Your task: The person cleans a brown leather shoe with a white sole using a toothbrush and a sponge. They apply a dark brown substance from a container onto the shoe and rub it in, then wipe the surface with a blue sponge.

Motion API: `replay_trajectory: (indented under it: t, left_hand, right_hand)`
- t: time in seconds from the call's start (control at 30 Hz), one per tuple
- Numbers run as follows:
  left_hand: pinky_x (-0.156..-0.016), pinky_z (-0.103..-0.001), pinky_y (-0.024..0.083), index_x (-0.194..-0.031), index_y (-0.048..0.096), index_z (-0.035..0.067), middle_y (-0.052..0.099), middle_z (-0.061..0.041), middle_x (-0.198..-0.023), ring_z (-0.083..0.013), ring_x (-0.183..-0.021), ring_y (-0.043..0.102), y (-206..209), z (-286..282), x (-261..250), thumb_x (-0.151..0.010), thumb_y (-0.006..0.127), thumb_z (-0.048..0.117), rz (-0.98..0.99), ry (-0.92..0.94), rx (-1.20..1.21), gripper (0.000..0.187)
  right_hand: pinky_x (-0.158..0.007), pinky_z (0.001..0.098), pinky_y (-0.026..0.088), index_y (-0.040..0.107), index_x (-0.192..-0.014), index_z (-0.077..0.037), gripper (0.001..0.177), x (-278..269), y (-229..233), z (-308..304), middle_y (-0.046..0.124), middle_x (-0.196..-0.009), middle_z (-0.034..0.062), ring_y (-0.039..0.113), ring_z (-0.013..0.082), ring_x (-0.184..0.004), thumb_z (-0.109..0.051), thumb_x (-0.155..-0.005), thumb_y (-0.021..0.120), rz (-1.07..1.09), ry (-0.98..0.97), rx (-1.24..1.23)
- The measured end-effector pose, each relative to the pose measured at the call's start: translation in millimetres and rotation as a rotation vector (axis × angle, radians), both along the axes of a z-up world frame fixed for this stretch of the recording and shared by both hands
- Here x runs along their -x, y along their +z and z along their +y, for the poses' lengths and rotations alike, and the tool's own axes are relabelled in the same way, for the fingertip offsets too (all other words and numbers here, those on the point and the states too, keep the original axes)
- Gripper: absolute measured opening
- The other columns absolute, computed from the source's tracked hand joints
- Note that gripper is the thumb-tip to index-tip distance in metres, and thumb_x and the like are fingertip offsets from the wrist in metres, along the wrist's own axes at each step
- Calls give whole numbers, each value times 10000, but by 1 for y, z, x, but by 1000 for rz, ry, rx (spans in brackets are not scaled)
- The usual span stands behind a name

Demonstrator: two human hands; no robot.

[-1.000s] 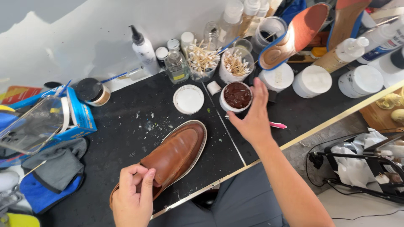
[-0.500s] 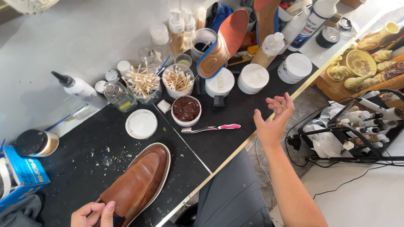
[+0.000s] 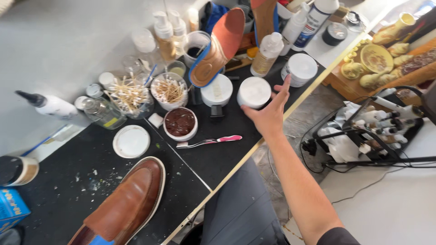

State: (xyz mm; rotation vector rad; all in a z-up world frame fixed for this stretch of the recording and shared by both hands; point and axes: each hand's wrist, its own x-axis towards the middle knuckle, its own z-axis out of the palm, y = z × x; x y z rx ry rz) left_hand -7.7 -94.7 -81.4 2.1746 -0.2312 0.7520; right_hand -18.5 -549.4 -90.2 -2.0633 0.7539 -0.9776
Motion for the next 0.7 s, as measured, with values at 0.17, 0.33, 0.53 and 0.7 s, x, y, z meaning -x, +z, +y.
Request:
replay_trajectory:
  t: [0.17, 0.33, 0.53, 0.7]
  left_hand:
    - [-920, -361, 559, -1023, 609, 69, 717, -144, -1108, -264, -1028, 723, 72, -109, 12, -730, 826, 62, 129, -756, 84, 364]
    - [-1100, -478, 413, -1357, 492, 51, 478, -224, -1500, -421, -1380, 472, 95, -253, -40, -683, 791, 53, 72, -1172, -244, 738]
    - [-972, -459, 464, -1491, 425, 158, 587, -141, -1287, -348, -1206, 583, 94, -325, -75, -536, 862, 188, 142, -1203, -789, 1050]
    - [-814, -466, 520, -1458, 433, 109, 626, -172, -994, -362, -885, 665, 91, -340, -57, -540, 852, 467, 155, -868, -838, 1071]
  right_hand:
    - [-1123, 433, 493, -135, -1630, -99, 1463, 44, 2, 21, 276, -1573, 256, 601, 362, -1354, -95, -637, 940, -38, 209, -99]
    - [-1234, 492, 381, -147, -1641, -147, 1493, 59, -2, 25, 188, -1668, 262, 510, 376, -1440, -75, -623, 942, -166, 443, -115]
    - [-1243, 490, 398, -117, -1657, -154, 1461, 62, -9, 22, 227, -1683, 273, 490, 390, -1468, -72, -634, 922, -193, 436, -88]
    - [-1198, 474, 427, -102, -1634, -123, 1489, 60, -8, 35, 298, -1616, 261, 617, 348, -1301, -120, -594, 964, -191, 261, -35]
